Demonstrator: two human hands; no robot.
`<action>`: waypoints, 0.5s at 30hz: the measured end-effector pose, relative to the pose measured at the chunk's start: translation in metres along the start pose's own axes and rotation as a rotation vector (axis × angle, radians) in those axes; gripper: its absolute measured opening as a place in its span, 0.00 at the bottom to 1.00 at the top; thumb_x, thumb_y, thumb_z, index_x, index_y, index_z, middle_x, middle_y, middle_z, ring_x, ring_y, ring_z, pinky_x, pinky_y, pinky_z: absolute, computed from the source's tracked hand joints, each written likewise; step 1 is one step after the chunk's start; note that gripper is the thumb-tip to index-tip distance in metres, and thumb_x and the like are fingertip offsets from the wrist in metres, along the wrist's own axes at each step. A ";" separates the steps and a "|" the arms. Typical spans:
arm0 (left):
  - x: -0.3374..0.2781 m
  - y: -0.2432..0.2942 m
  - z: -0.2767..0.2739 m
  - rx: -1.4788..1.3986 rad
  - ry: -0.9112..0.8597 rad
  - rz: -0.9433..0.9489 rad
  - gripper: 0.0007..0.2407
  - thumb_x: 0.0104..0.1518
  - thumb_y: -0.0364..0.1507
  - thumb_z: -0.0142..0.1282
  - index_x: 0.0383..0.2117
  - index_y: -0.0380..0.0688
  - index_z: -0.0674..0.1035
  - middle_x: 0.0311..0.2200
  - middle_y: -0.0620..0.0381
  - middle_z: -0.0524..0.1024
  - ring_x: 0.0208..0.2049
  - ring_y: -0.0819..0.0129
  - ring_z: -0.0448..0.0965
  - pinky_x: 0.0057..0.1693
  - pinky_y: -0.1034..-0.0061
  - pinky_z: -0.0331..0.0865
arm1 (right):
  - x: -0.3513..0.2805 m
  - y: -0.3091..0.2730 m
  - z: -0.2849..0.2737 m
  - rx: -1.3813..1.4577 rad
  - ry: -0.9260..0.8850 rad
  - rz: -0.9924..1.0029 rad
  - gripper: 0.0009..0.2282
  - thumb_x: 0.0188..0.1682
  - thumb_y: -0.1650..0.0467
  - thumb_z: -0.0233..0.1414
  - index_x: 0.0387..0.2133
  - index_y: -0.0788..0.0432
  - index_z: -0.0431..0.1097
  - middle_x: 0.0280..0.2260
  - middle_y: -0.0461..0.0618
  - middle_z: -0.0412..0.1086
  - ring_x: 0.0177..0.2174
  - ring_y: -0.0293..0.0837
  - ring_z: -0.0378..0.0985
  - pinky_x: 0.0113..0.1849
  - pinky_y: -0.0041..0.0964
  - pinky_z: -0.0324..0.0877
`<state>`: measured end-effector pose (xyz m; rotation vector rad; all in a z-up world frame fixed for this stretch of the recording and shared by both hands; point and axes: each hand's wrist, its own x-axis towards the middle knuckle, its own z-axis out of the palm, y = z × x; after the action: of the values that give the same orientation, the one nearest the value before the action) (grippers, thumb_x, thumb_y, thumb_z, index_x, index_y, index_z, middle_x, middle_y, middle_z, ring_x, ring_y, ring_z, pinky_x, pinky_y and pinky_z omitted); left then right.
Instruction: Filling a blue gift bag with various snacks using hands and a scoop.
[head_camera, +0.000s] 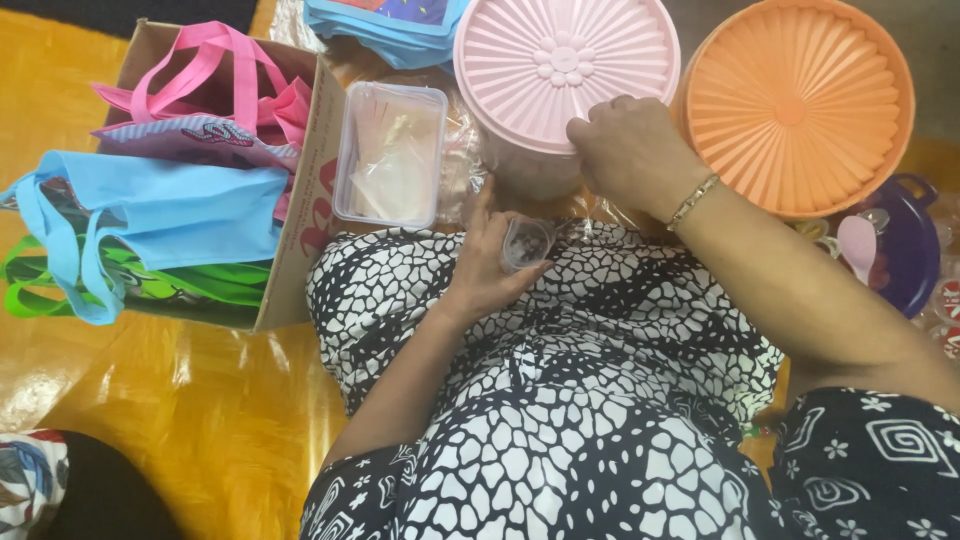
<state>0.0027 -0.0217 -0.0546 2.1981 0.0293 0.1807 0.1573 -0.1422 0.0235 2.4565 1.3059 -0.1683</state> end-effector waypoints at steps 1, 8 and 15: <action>-0.001 -0.001 0.001 0.000 0.011 0.019 0.19 0.42 0.40 0.57 0.35 0.41 0.69 0.57 0.41 0.40 0.58 0.44 0.43 0.59 0.53 0.45 | -0.002 0.002 -0.002 -0.005 0.022 -0.008 0.07 0.44 0.69 0.41 0.19 0.55 0.61 0.17 0.43 0.63 0.19 0.41 0.66 0.21 0.32 0.63; -0.001 -0.004 0.009 0.039 0.109 0.208 0.16 0.43 0.36 0.58 0.31 0.40 0.70 0.56 0.35 0.39 0.57 0.38 0.49 0.58 0.59 0.56 | -0.011 0.009 0.000 0.016 0.192 -0.003 0.12 0.43 0.63 0.44 0.14 0.55 0.58 0.13 0.41 0.60 0.19 0.42 0.66 0.19 0.32 0.60; 0.015 0.013 0.029 0.215 0.364 0.399 0.11 0.51 0.34 0.51 0.23 0.37 0.70 0.50 0.40 0.52 0.47 0.45 0.61 0.52 0.53 0.65 | -0.019 -0.013 0.011 0.001 0.158 0.048 0.09 0.43 0.64 0.46 0.21 0.55 0.62 0.16 0.42 0.61 0.19 0.39 0.63 0.20 0.28 0.62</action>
<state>0.0211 -0.0514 -0.0598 2.3357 -0.1970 0.8325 0.1367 -0.1547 0.0151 2.5431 1.3071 0.0381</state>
